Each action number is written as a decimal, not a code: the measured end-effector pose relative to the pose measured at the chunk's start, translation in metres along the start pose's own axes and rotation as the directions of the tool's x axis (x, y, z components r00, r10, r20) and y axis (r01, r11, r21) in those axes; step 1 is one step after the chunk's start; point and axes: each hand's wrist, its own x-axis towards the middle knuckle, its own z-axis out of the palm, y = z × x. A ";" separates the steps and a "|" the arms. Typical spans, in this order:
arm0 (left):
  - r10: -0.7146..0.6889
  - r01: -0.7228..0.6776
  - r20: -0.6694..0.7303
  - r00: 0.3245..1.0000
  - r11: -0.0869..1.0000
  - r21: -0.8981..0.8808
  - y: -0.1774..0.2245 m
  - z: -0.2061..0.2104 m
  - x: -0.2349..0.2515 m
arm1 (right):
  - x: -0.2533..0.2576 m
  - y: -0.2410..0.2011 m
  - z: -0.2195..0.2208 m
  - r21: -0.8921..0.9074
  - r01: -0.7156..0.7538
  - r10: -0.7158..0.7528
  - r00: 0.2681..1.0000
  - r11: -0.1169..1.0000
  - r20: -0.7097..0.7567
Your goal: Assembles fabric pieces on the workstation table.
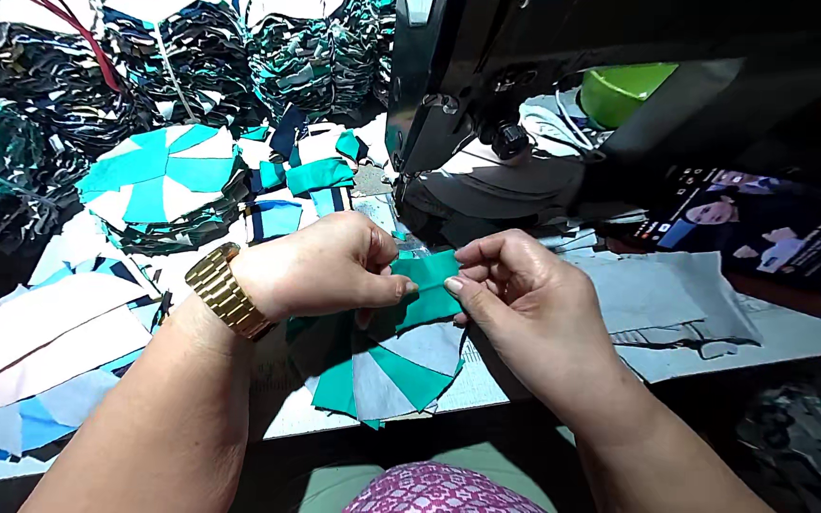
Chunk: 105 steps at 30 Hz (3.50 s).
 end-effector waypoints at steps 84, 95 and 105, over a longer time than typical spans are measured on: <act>0.469 -0.489 -0.254 0.846 0.872 -0.021 -0.003 0.029 0.015 | 0.005 -0.032 -0.047 -0.095 0.443 -0.453 0.882 0.891 -0.131; 0.477 -0.482 -0.256 0.841 0.875 0.049 -0.003 0.028 0.015 | 0.011 -0.032 -0.040 -0.374 0.429 -0.466 0.885 0.823 -0.011; 0.336 -0.405 -0.293 0.895 0.888 -0.219 -0.005 0.014 0.011 | 0.015 -0.022 -0.040 0.128 0.132 -0.124 0.990 0.983 -0.066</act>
